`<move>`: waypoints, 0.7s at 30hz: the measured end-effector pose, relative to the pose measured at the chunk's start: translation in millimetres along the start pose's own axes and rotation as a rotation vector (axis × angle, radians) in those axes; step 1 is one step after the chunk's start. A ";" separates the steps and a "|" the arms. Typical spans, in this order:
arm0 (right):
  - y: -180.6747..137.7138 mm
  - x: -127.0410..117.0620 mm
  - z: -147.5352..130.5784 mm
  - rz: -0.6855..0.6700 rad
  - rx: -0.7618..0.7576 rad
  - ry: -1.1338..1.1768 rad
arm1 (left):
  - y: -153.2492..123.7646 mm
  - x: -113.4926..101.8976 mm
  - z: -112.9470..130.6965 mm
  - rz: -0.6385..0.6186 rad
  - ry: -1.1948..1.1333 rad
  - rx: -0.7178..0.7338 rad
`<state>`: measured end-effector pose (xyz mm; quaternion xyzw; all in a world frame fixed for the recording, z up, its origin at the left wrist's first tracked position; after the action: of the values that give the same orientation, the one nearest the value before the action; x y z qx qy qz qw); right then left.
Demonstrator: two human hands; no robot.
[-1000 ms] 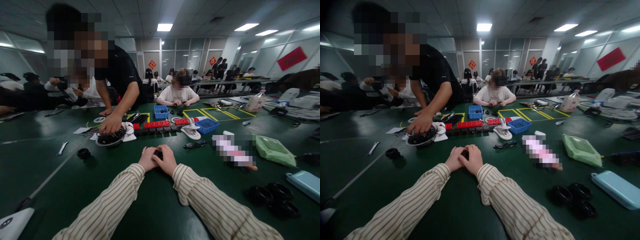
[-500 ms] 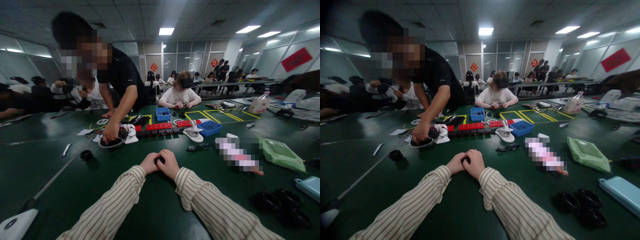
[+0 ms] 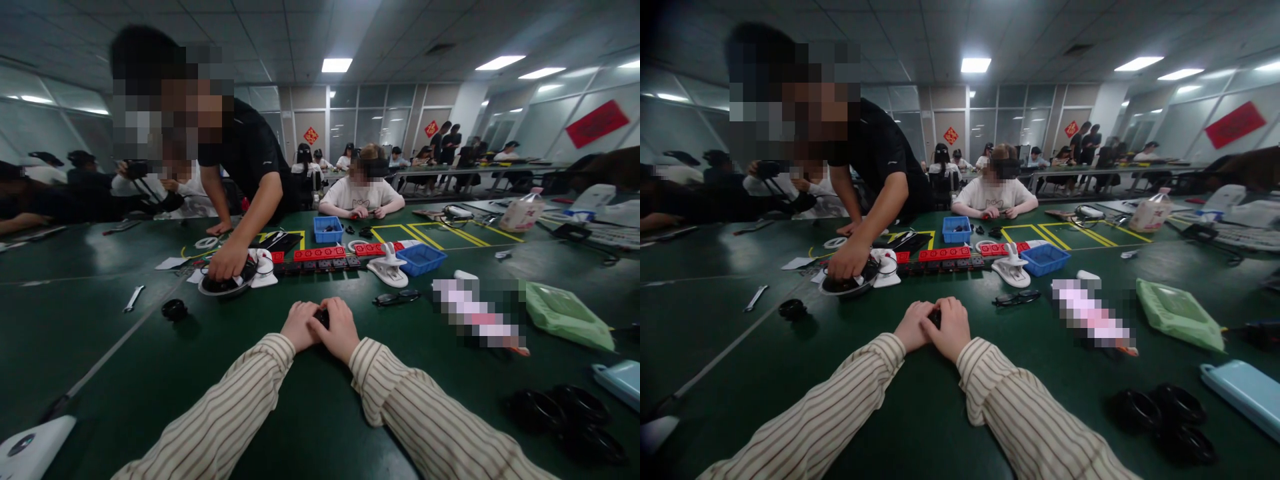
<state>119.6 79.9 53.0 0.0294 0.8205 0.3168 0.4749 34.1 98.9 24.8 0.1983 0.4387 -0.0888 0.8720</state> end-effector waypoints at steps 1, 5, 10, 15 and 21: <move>0.1 0.6 0.7 -0.002 0.007 -0.011 | 0.2 0.8 0.2 -0.004 -0.002 0.001; 1.4 3.1 1.7 -0.018 0.010 -0.037 | 2.7 4.3 -2.8 -0.023 -0.011 -0.018; 3.5 5.0 1.1 -0.036 -0.038 0.026 | 3.9 8.5 -5.9 -0.095 -0.156 0.021; 3.2 3.3 -2.8 -0.050 -0.108 0.101 | 2.8 9.5 -5.6 -0.168 -0.255 0.090; 3.2 0.3 -0.7 -0.034 -0.059 0.082 | 2.9 9.9 0.2 -0.174 -0.223 0.094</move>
<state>118.0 82.1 54.8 -0.0116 0.8301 0.3336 0.4467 41.1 101.6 17.8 0.1890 0.3499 -0.2058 0.8941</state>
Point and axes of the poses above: each hand's wrist, its own y-axis towards the middle knuckle, its own x-axis out of the palm, z = x × y, the point moved 8 cm from there along y, towards the middle knuckle, and after that the axes turned 13 degrees about -y, right-handed, at the moved point
